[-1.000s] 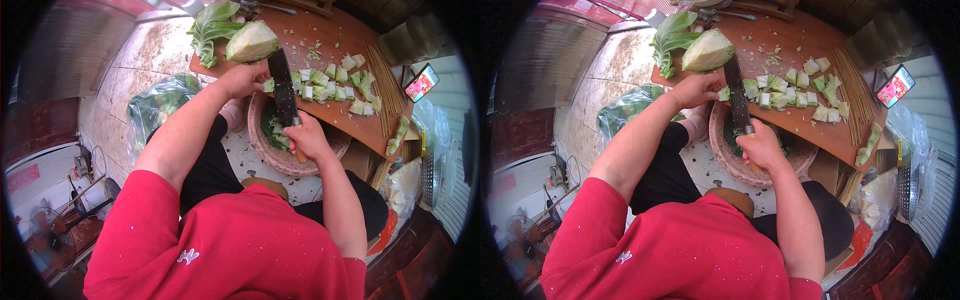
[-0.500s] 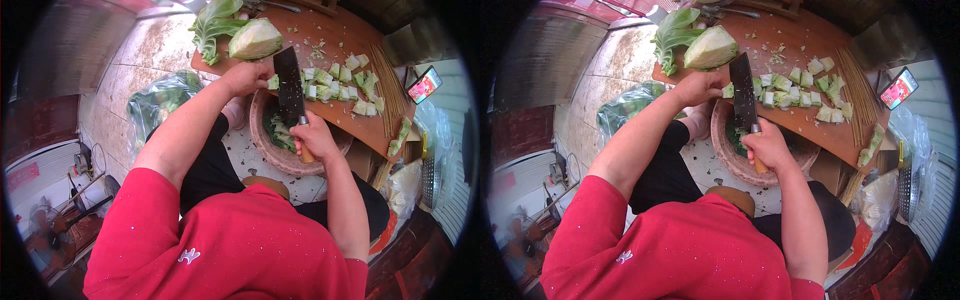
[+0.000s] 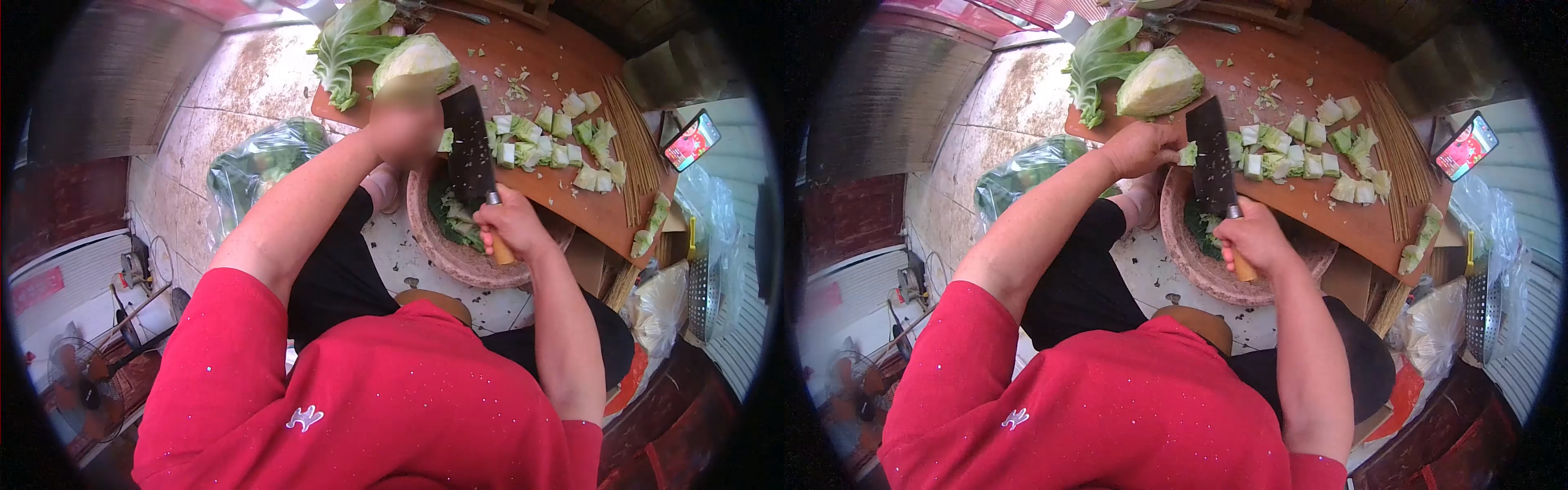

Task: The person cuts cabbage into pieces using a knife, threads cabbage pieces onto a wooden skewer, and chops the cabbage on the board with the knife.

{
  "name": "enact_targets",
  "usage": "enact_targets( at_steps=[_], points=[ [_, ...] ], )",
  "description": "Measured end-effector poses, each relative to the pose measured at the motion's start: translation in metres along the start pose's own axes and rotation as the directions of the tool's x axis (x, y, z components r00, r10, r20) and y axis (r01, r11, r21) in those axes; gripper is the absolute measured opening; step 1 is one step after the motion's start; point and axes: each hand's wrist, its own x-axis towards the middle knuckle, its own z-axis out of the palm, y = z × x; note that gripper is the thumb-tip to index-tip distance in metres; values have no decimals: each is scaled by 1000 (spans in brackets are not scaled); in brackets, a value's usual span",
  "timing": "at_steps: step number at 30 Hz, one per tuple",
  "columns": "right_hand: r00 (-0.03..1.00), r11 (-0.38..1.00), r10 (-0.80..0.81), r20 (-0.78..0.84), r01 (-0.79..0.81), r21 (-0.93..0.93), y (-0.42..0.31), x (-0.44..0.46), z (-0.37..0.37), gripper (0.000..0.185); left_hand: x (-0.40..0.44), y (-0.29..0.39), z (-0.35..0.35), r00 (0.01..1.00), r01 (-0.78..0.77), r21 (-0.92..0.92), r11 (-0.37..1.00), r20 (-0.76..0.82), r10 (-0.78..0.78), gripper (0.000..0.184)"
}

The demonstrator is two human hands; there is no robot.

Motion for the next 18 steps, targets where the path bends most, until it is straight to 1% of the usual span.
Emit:
enact_targets(
  at_steps=[2, 3, 5, 6, 8, 9, 11, 13, 15, 17, 18],
  points=[
    [1000, 1000, -6, 3, 6, -3, 11, 9, 4, 23, -2, 1, 1, 1000, 10, -56, 998, -8, -11, 24],
    [1000, 1000, -10, 2, 10, -2, 13, 12, 9, 23, -3, 0, 2, 1000, 8, -53, 999, -8, -8, 24],
    [996, 994, -56, -74, 48, -101, 18, 18, 19, 23, -4, -1, 6, 1000, -9, 23, 1000, -27, 9, 27],
    [995, 993, -56, -80, 47, -107, 19, 20, 21, 26, -5, -2, 8, 1000, -9, 27, 1000, -28, 10, 27],
    [993, 992, -60, -98, 48, -119, 19, 20, 22, 26, -7, -4, 12, 992, -45, -182, 982, -126, 23, 39],
    [991, 990, -58, -117, 42, -133, 19, 18, 22, 27, -6, -3, 11, 992, -48, -181, 982, -127, 25, 39],
    [992, 990, -64, -113, 49, -131, 19, 18, 22, 25, -5, 0, 13, 994, -16, -159, 987, -111, -2, 51],
    [992, 990, -71, -105, 58, -128, 20, 19, 22, 23, -5, 6, 7, 994, -3, -192, 981, -108, -18, 50],
    [991, 992, -82, -105, 70, -109, 23, 21, 22, 27, -5, 5, 8, 994, 8, -226, 974, -102, -32, 50],
    [991, 991, -84, -106, 72, -116, 23, 21, 22, 26, -3, -3, 16, 988, -49, -174, 984, -154, 22, 47],
    [991, 990, -88, -105, 75, -120, 22, 21, 22, 26, -2, -3, 17, 988, -49, -174, 983, -155, 22, 47]
  ],
)
